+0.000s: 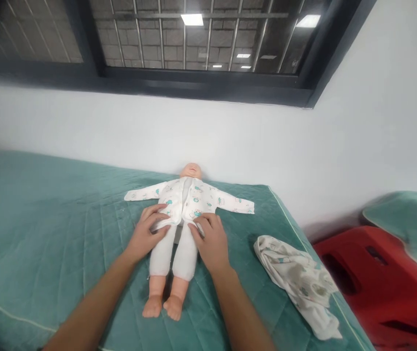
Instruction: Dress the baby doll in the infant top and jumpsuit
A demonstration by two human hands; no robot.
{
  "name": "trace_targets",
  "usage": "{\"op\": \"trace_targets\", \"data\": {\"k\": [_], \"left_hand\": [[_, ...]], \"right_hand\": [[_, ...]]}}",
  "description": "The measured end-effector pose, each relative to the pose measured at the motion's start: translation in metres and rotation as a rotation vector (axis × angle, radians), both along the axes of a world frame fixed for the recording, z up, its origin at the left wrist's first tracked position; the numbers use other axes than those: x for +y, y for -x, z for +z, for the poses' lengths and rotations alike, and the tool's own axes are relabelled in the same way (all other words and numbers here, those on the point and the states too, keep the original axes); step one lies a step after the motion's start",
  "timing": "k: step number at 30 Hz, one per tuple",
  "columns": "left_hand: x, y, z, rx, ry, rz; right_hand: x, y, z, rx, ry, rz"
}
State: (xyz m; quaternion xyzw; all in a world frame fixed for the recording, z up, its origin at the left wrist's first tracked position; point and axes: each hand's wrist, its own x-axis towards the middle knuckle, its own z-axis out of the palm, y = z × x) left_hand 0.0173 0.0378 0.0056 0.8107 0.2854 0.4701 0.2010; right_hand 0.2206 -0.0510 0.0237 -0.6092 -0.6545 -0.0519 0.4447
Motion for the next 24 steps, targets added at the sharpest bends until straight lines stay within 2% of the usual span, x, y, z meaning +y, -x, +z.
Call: {"op": "trace_targets", "data": {"k": [2, 4, 6, 9, 11, 14, 18, 21, 24], "left_hand": [[0.001, 0.0, -0.001, -0.047, -0.016, 0.03], [0.003, 0.001, -0.003, -0.134, 0.072, 0.071], [0.009, 0.003, -0.006, -0.315, 0.264, 0.156], [0.017, 0.011, -0.011, -0.705, 0.556, 0.266], [0.021, 0.016, -0.014, -0.912, 0.669, 0.279], [0.019, 0.022, -0.017, -1.039, 0.725, 0.277], [0.006, 0.028, -0.016, -0.954, 0.68, 0.267], [-0.01, 0.034, -0.014, -0.843, 0.661, 0.254], [-0.027, 0.043, -0.014, -0.729, 0.65, 0.241]], "right_hand": [[0.001, 0.001, -0.001, 0.067, -0.006, 0.006], [0.002, -0.001, -0.002, 0.239, -0.026, -0.024], [0.003, -0.008, -0.005, 0.503, -0.066, -0.103], [0.0, -0.021, -0.009, 0.851, -0.147, -0.233], [-0.008, -0.028, -0.012, 0.963, -0.173, -0.261], [-0.03, -0.026, -0.016, 1.018, -0.141, -0.251], [-0.072, -0.013, -0.018, 0.819, -0.056, -0.261], [-0.105, -0.019, -0.015, 0.441, -0.05, -0.277], [-0.136, -0.047, -0.006, 0.012, -0.076, -0.36]]}}
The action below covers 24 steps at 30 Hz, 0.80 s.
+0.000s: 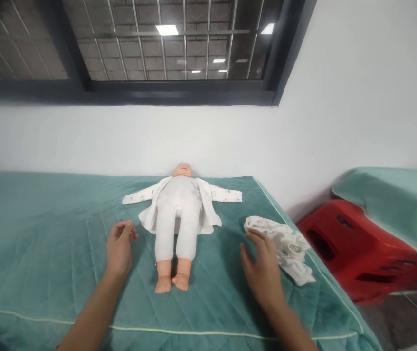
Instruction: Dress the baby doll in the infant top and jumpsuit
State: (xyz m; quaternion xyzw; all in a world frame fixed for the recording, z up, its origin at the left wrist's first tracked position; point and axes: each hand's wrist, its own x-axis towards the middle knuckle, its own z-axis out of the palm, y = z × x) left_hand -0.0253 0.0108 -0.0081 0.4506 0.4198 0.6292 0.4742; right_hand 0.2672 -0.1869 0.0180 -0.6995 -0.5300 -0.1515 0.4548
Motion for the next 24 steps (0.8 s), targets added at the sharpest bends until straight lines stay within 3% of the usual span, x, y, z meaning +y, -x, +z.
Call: {"op": "trace_targets", "data": {"k": [3, 6, 9, 13, 16, 18, 24], "left_hand": [[-0.016, 0.009, 0.0, 0.102, 0.004, -0.062], [-0.029, 0.017, 0.001, 0.193, 0.022, -0.15], [-0.038, 0.021, 0.008, 0.285, 0.045, -0.26], [-0.044, 0.018, 0.03, 0.35, 0.021, -0.402], [-0.051, 0.013, 0.053, 0.383, -0.046, -0.492], [-0.058, 0.01, 0.072, 0.401, -0.082, -0.557], [-0.09, -0.007, 0.146, 0.4, -0.26, -0.711]], "right_hand": [[-0.028, -0.04, 0.01, -0.231, 0.123, -0.187], [-0.051, -0.077, 0.016, -0.297, 0.388, -0.317], [-0.064, -0.101, 0.018, -0.276, 0.555, -0.326], [-0.061, -0.112, 0.026, -0.168, 0.654, -0.267], [-0.049, -0.1, 0.045, -0.015, 0.622, -0.177], [-0.04, -0.08, 0.067, 0.09, 0.543, -0.062], [-0.005, 0.015, 0.165, 0.331, 0.475, 0.419]]}}
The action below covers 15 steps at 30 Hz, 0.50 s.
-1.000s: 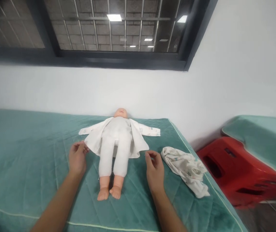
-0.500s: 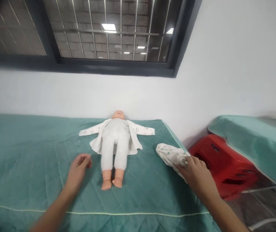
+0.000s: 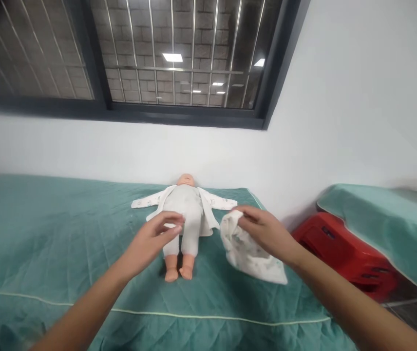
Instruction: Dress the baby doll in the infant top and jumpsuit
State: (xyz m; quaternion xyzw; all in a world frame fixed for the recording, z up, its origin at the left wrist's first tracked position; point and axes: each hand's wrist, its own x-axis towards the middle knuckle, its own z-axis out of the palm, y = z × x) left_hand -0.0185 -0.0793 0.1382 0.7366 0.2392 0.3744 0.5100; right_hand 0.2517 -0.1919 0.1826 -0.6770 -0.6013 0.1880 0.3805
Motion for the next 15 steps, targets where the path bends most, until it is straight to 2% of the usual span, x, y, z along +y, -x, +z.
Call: {"op": "trace_targets", "data": {"k": [3, 5, 8, 11, 15], "left_hand": [[-0.01, -0.014, 0.032, -0.083, -0.064, -0.189], [-0.01, -0.02, 0.049, -0.161, -0.029, -0.251], [-0.005, -0.017, 0.069, -0.227, 0.101, -0.256], [0.001, -0.002, 0.089, -0.197, 0.16, -0.25], [0.01, 0.021, 0.111, -0.304, 0.201, -0.2]], "right_hand": [[0.02, 0.043, 0.042, 0.076, -0.028, 0.204], [0.03, 0.065, 0.062, 0.096, -0.049, 0.282], [0.042, 0.085, 0.082, 0.089, -0.144, 0.239], [0.049, 0.093, 0.096, 0.114, -0.222, 0.215], [0.052, 0.098, 0.11, 0.266, -0.188, 0.365]]}}
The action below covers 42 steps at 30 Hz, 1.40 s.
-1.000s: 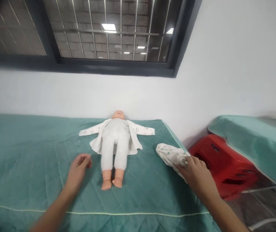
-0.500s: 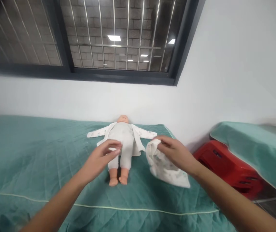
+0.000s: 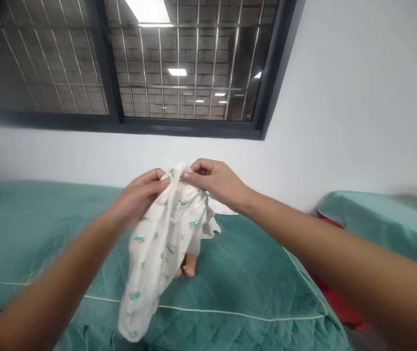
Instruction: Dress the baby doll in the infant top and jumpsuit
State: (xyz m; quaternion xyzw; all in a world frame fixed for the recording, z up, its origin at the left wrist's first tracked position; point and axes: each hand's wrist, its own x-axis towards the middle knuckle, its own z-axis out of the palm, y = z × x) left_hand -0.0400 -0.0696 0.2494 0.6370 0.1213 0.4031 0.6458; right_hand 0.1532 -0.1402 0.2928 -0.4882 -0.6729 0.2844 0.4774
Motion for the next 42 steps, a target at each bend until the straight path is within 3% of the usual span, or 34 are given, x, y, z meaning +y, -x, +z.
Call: {"op": "trace_targets", "data": {"k": [5, 10, 15, 17, 20, 24, 26, 28, 31, 35, 37, 42], "left_hand": [[0.007, 0.018, 0.013, -0.106, -0.047, 0.084], [0.008, 0.029, 0.024, -0.142, -0.061, 0.067], [0.036, 0.054, 0.032, -0.32, -0.086, 0.244], [0.046, 0.064, 0.025, -0.294, -0.078, 0.265], [0.048, 0.065, 0.008, -0.035, -0.109, 0.195], [0.032, 0.044, -0.01, 0.255, -0.283, 0.06], [0.028, 0.031, -0.021, 0.345, -0.289, -0.039], [0.03, 0.021, -0.035, 0.332, -0.18, -0.078], [0.042, 0.011, -0.061, 0.104, 0.08, 0.027], [0.056, -0.002, -0.086, -0.105, 0.28, 0.147], [0.056, -0.01, -0.092, -0.095, 0.339, 0.11], [0.044, -0.016, -0.103, 0.138, 0.283, -0.113]], "right_hand": [[0.0, 0.017, 0.016, 0.095, 0.094, 0.205], [0.007, 0.026, 0.033, 0.041, 0.045, 0.187], [0.004, 0.012, 0.035, -0.211, 0.101, 0.172], [0.003, 0.008, 0.026, -0.315, 0.149, 0.188], [0.008, 0.013, 0.005, -0.29, 0.125, 0.172], [0.027, 0.031, -0.019, -0.16, 0.022, 0.126], [0.037, 0.036, -0.026, -0.091, -0.026, 0.099], [0.045, 0.033, -0.031, -0.041, -0.029, 0.066], [0.05, 0.018, -0.044, -0.041, 0.098, 0.075], [0.048, 0.005, -0.078, -0.196, 0.389, 0.275], [0.048, 0.005, -0.096, -0.171, 0.461, 0.248], [0.061, 0.008, -0.123, 0.426, 0.372, 0.026]]}}
